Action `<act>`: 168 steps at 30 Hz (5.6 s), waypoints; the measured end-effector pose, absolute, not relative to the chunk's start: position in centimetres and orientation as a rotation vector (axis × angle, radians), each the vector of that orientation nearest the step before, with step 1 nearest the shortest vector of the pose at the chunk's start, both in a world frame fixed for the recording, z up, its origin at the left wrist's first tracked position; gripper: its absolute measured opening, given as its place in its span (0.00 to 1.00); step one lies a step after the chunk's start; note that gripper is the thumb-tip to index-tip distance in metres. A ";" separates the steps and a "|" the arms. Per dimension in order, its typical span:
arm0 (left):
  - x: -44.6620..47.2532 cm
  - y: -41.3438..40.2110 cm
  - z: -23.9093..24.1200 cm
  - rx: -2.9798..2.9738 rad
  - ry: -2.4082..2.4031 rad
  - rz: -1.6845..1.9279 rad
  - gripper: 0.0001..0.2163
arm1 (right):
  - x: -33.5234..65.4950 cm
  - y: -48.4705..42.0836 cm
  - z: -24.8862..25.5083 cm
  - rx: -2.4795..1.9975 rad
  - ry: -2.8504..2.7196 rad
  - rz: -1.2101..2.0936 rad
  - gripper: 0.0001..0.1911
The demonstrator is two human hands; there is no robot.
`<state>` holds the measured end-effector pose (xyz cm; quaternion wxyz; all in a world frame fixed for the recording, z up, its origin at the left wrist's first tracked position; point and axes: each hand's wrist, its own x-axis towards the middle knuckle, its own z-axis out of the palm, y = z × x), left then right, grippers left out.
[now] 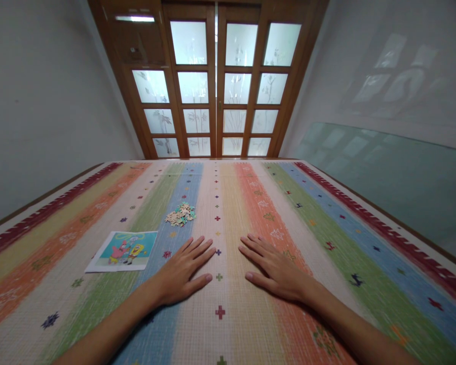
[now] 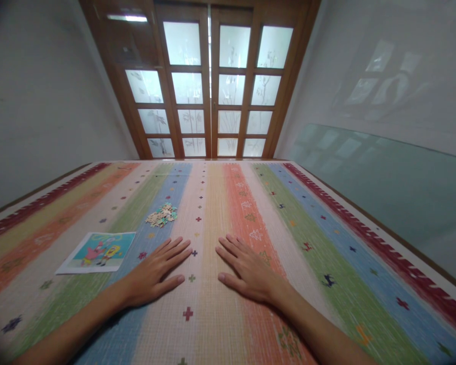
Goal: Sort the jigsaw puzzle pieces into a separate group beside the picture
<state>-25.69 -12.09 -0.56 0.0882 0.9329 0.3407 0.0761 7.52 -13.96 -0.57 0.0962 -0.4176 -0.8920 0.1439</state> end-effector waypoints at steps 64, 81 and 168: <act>-25.7 -12.3 -0.8 2.791 1.030 0.262 0.28 | 7.4 -13.8 -1.2 -1.168 -2.645 0.319 0.34; -26.0 -12.2 -1.5 2.794 1.003 0.320 0.28 | 7.4 -13.8 -0.8 -1.198 -2.656 0.382 0.35; -24.2 -1.8 1.2 1.974 2.290 0.435 0.39 | 7.5 -13.3 -1.9 -1.115 -2.641 0.260 0.33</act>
